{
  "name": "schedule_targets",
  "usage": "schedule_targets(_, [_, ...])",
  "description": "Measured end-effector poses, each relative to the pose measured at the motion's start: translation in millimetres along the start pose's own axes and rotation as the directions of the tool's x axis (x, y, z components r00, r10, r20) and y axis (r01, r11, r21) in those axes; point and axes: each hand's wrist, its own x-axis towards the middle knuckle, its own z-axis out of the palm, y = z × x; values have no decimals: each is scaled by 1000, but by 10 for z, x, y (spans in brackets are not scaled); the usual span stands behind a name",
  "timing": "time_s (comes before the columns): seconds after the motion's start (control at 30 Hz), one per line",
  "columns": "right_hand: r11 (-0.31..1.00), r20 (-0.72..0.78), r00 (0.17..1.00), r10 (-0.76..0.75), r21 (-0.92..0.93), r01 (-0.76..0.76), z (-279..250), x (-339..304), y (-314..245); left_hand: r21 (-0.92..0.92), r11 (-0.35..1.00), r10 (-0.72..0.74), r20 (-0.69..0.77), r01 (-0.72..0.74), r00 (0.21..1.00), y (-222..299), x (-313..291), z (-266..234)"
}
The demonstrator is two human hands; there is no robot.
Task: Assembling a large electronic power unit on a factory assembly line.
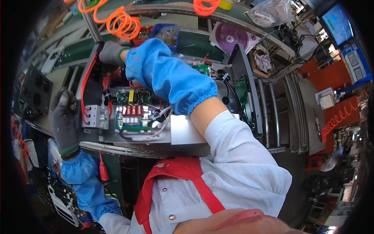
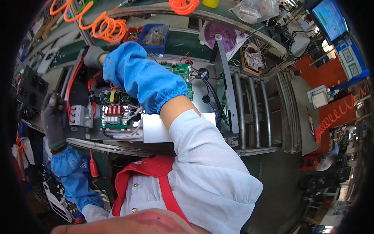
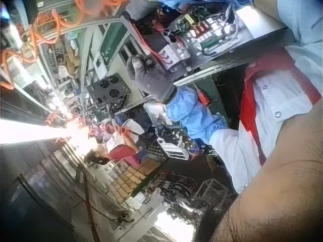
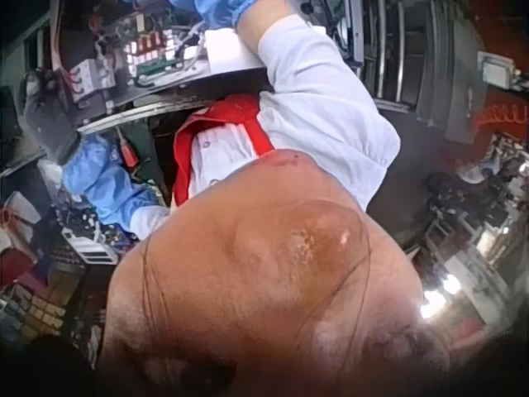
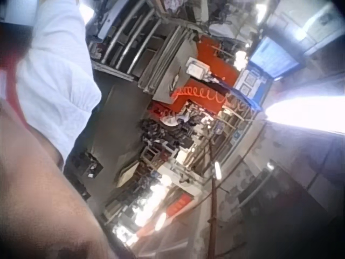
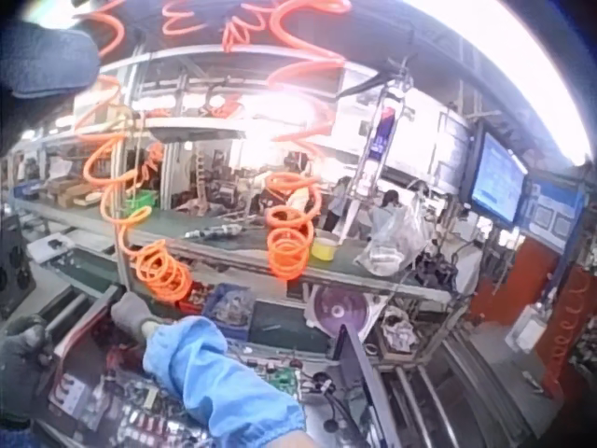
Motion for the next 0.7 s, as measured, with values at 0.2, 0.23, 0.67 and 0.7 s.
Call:
schedule_targets(0.2, [987, 24, 990, 136, 80, -138, -18, -8, 167, 12, 999, -48, 65, 47, 997, -8, 83, 48])
schedule_targets(0.23, [986, 40, 990, 135, 93, -138, -62, -58, 57, 17, 998, -65, 55, 64, 996, -30, 58, 4])
schedule_targets(0.67, [969, -233, 941, 247, 72, -236, -143, -258, 50, 375, 902, 182, 120, -214, 976, -43, 19, 88])
schedule_targets(0.7, [974, -234, 945, 227, 68, -217, -181, -286, -10, 377, 900, 193, 103, -218, 976, -40, -1, 62])
